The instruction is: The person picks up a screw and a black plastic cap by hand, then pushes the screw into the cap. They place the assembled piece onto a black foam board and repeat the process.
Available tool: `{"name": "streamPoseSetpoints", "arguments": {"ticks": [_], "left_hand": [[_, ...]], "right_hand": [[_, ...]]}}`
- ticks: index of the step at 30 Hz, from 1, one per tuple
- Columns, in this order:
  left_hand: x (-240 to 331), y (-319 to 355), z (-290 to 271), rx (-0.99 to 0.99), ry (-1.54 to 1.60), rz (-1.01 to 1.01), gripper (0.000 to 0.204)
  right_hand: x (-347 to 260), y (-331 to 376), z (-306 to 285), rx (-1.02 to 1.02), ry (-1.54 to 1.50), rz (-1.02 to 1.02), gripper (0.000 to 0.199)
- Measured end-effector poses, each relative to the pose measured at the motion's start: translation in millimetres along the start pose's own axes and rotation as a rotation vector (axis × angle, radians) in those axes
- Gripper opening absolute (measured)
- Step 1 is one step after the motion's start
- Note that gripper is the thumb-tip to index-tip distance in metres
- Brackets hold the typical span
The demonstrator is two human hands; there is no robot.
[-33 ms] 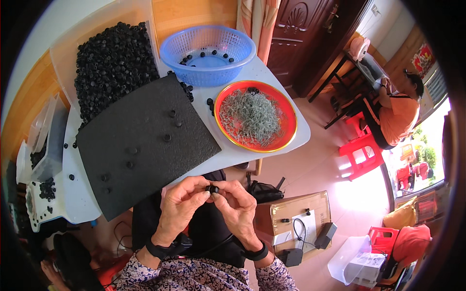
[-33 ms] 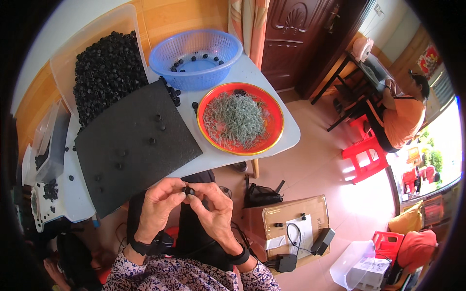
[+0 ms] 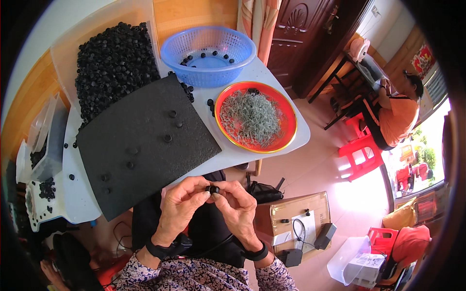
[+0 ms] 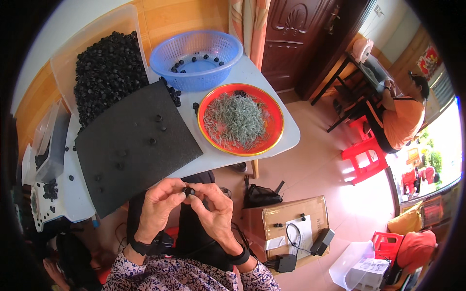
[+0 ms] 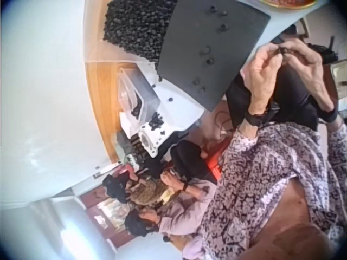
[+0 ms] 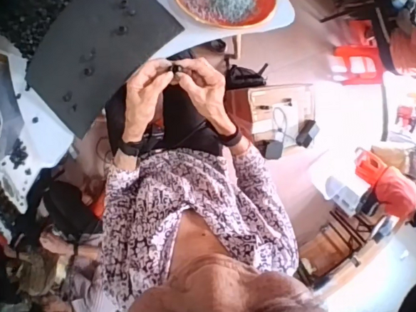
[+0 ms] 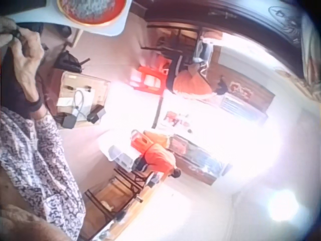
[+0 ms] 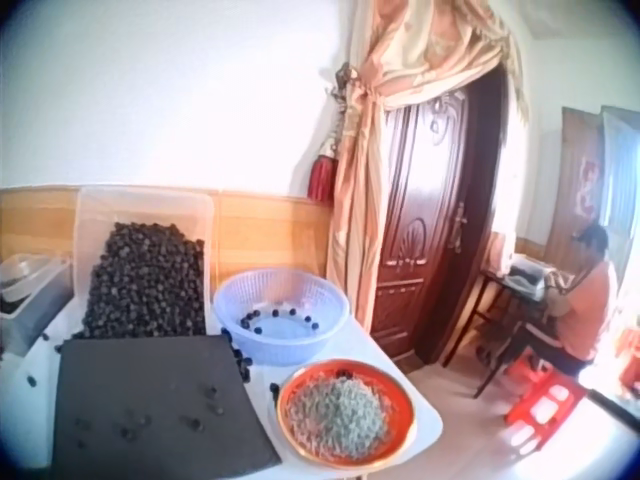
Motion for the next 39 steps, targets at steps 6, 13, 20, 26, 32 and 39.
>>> {"name": "streamPoseSetpoints", "arguments": {"ticks": [6, 13, 20, 26, 32, 39], "left_hand": [[3.4, 3.9, -4.1, 0.03, 0.14, -0.075, 0.023], [-1.4, 4.4, -11.3, 0.028, 0.282, -0.088, 0.023], [-2.7, 3.3, -13.0, 0.02, 0.367, -0.076, 0.023], [0.0, 6.4, -19.0, 0.083, 0.286, -0.125, 0.021], [7.1, 7.7, -23.8, 0.139, 0.297, -0.081, 0.02], [17.8, 5.7, -27.3, 0.128, 0.369, -0.016, 0.02]], "right_hand": [[-1.8, 0.6, 6.8, -0.057, -0.219, 0.079, 0.022], [-2.3, -3.8, 9.7, -0.124, -0.292, 0.086, 0.021], [-2.1, -5.5, 11.9, -0.103, -0.424, 0.186, 0.021], [9.1, -8.2, 12.9, -0.134, -0.401, 0.238, 0.021], [3.8, -17.3, 21.6, -0.148, -0.433, 0.267, 0.02], [-15.1, -46.4, 20.5, -0.123, -0.11, 0.094, 0.02]]}}
Point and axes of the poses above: each hand's wrist, its own y-axis away from the middle knuckle, its own z-axis out of the palm, x = y × z, the point moved 3 cm from there along -y, towards the middle knuckle, and after that the axes turned 10 degrees about y, right-handed, at the moved point
